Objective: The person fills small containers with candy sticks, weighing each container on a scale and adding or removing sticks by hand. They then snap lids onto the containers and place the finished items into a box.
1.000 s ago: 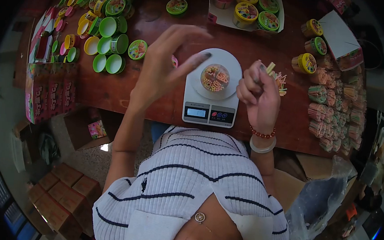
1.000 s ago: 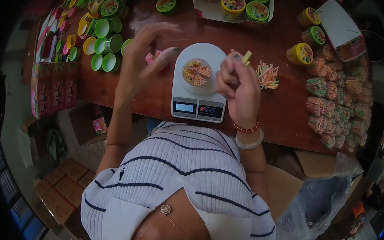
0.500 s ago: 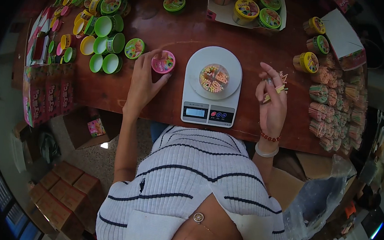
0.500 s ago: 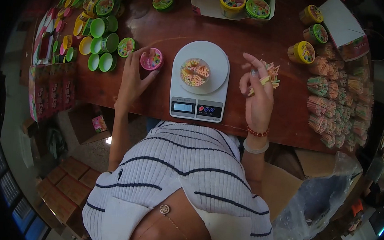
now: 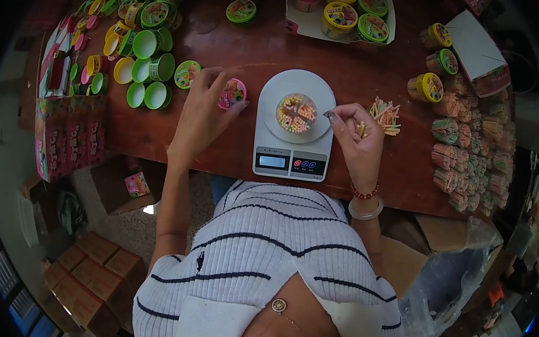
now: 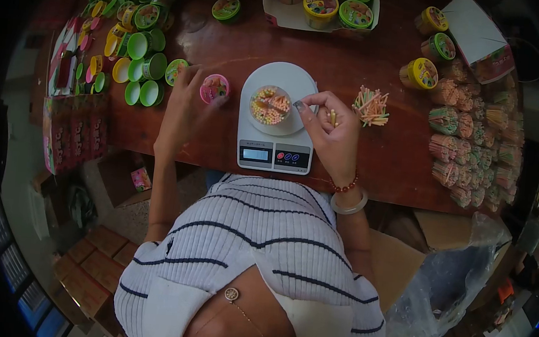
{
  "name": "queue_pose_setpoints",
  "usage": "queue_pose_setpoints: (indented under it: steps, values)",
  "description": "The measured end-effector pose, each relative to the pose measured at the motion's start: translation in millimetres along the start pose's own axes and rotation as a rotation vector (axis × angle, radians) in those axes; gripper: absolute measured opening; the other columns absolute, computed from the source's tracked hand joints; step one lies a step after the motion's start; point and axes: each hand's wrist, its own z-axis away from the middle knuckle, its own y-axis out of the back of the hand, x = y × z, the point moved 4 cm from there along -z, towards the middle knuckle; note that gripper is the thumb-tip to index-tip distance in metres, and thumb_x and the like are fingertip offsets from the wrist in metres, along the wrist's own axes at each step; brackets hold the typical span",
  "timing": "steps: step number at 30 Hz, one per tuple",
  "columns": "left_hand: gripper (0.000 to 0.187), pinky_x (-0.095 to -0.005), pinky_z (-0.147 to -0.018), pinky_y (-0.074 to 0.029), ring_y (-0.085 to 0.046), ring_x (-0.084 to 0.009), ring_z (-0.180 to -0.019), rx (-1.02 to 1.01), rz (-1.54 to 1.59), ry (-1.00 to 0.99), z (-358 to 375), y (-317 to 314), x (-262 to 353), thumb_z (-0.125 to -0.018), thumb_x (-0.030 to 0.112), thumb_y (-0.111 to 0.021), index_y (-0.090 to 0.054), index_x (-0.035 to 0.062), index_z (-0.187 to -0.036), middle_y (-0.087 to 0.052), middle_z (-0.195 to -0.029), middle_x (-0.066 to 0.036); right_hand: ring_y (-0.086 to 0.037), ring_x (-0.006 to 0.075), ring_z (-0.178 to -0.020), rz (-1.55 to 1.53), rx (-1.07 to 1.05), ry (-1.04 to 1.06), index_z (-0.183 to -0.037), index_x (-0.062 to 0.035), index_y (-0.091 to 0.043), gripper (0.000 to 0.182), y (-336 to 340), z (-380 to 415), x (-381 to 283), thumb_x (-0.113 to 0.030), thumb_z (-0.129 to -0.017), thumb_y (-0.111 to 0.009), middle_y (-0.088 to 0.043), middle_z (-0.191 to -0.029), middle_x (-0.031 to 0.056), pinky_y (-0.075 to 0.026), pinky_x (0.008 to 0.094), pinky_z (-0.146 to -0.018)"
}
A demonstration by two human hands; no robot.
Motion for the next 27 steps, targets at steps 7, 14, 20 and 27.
queue_pose_setpoints:
  steps: [7, 14, 20, 27]
  values:
    - [0.012, -0.0377, -0.075, -0.05, -0.063, -0.0219, -0.08, -0.168, 0.038, -0.448, -23.0, 10.2, 71.6, -0.078, 0.017, -0.079, -0.076, 0.01, -0.087, -0.064, -0.083, -0.003, -0.028, -0.0014, -0.063, 0.014, 0.016, 0.001, -0.1, 0.0011, -0.072, 0.01, 0.9, -0.5, 3.6, -0.008, -0.096, -0.071, -0.043, -0.07, -0.0105, -0.021, 0.0186, -0.057]
    - [0.013, -0.0373, -0.076, -0.05, -0.065, -0.0222, -0.084, -0.234, -0.058, -0.458, -26.1, -3.8, 80.7, -0.08, 0.02, -0.077, -0.076, 0.0083, -0.084, -0.067, -0.081, -0.004, -0.028, -0.0015, -0.061, -0.026, 0.062, -0.01, -0.098, 0.0014, -0.072, 0.009, 12.2, 3.9, 9.6, -0.007, -0.095, -0.07, -0.041, -0.067, -0.0105, -0.023, 0.0193, -0.056]
    - [0.012, -0.0388, -0.078, -0.051, -0.065, -0.023, -0.085, -0.266, -0.064, -0.444, -29.5, -3.3, 81.8, -0.08, 0.019, -0.076, -0.076, 0.008, -0.084, -0.067, -0.081, -0.004, -0.034, -0.0011, -0.063, -0.062, -0.012, -0.031, -0.108, 0.0006, -0.071, 0.023, 7.8, 0.4, 6.2, -0.018, -0.106, -0.057, -0.054, -0.076, -0.0073, -0.024, 0.0181, -0.055]
    - [0.012, -0.0361, -0.066, -0.052, -0.066, -0.0208, -0.074, -0.267, 0.123, -0.318, -50.1, 57.3, 107.1, -0.078, 0.013, -0.079, -0.075, 0.0073, -0.088, -0.066, -0.08, -0.005, -0.049, 0.0045, -0.066, -0.021, 0.051, 0.42, -0.13, -0.0003, -0.061, 0.034, -20.9, -17.3, -35.4, -0.02, -0.112, -0.041, -0.057, -0.091, 0.0019, -0.04, 0.0197, -0.06]
